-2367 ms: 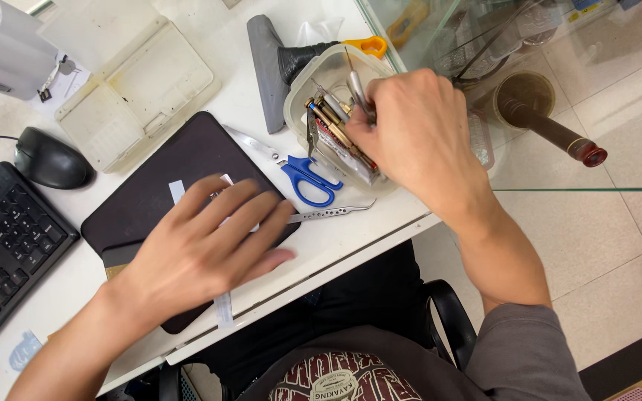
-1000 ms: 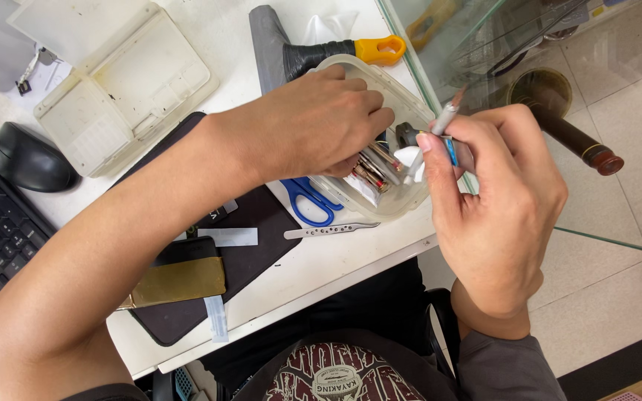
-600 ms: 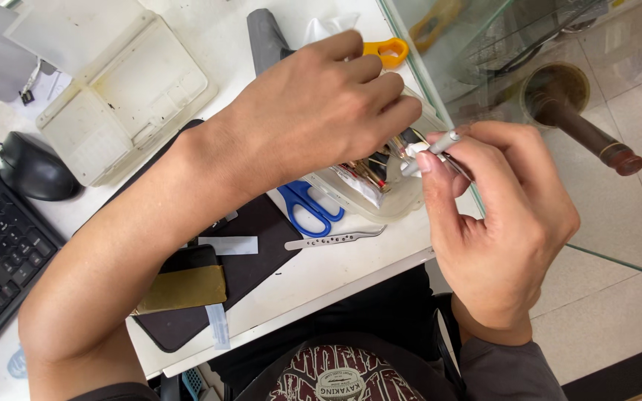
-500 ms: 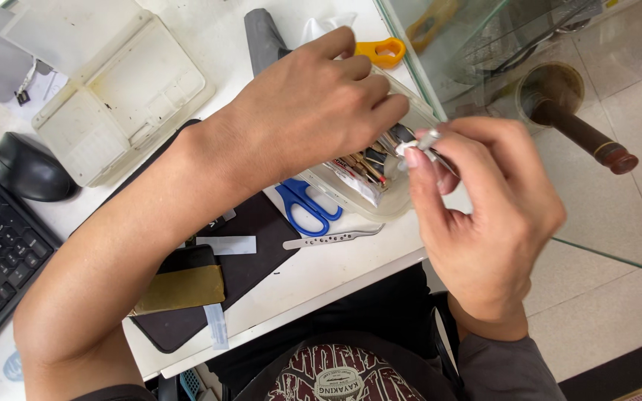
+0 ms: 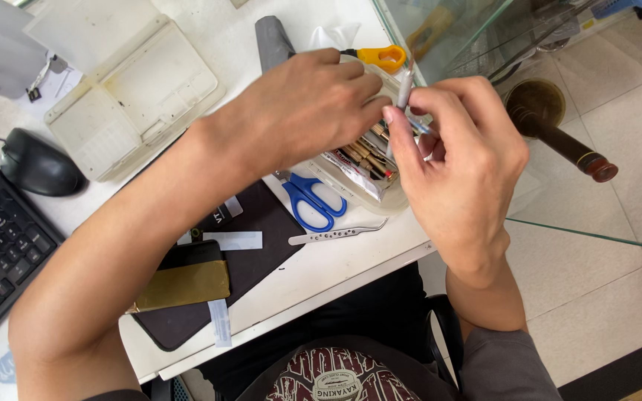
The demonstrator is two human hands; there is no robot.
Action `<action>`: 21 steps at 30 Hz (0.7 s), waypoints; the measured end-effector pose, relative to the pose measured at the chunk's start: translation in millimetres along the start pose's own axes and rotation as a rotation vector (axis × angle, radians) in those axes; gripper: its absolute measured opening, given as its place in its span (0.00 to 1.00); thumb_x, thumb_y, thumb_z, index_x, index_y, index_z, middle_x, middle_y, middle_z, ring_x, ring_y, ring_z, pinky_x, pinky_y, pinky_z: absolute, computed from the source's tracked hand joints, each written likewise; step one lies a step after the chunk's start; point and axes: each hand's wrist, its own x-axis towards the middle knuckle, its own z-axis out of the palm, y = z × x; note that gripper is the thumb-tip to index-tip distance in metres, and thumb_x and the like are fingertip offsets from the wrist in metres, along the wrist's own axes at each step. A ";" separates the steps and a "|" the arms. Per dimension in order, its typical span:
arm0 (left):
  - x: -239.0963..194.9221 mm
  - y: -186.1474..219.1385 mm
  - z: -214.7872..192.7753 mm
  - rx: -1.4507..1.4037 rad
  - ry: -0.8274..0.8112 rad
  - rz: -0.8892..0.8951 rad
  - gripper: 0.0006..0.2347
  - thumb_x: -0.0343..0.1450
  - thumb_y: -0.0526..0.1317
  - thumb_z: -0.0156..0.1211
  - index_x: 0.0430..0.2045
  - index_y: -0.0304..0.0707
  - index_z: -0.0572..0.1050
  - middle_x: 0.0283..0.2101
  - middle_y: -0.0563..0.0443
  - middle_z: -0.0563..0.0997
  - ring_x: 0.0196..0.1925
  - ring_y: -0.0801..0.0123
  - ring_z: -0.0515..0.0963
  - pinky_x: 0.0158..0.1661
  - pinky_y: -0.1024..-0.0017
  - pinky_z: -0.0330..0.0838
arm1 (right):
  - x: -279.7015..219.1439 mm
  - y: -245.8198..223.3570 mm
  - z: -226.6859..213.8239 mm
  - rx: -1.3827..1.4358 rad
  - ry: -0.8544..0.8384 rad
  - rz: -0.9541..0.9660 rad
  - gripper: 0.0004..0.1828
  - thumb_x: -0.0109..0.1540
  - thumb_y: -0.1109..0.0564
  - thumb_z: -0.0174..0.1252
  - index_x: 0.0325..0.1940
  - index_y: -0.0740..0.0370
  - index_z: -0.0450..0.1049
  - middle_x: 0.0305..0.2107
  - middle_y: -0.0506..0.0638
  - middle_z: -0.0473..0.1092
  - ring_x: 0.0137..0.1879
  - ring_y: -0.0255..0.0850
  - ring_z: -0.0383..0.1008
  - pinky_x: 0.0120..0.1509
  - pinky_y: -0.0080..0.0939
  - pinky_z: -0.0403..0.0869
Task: The person aligns and applies a screen protector to a smartphone using alignment strips and a plastic card. They smooth the protector, use a hair dryer to heat the surface, and continue smoothing to remove bubbles.
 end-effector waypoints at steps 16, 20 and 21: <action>-47.5 -2.6 -61.2 0.149 0.096 -0.020 0.03 0.62 0.35 0.64 0.23 0.39 0.75 0.32 0.55 0.76 0.40 0.68 0.77 0.41 0.73 0.72 | 24.9 -8.0 0.1 -0.214 -0.104 -0.239 0.05 0.70 0.66 0.61 0.47 0.73 0.74 0.40 0.59 0.71 0.35 0.49 0.75 0.38 0.46 0.70; -87.1 19.4 -107.2 0.211 0.007 -0.140 0.05 0.64 0.37 0.65 0.25 0.38 0.75 0.31 0.55 0.75 0.39 0.69 0.78 0.40 0.73 0.72 | 31.8 -16.4 -10.4 -0.279 -0.164 -0.402 0.04 0.73 0.66 0.58 0.51 0.71 0.73 0.42 0.57 0.72 0.43 0.51 0.75 0.48 0.46 0.71; -101.1 26.0 -119.9 0.231 -0.048 -0.175 0.05 0.66 0.37 0.66 0.25 0.39 0.76 0.32 0.55 0.76 0.39 0.69 0.78 0.40 0.73 0.73 | 31.7 -15.6 -9.6 -0.289 -0.188 -0.440 0.04 0.74 0.65 0.58 0.51 0.70 0.73 0.41 0.57 0.72 0.44 0.51 0.76 0.48 0.45 0.71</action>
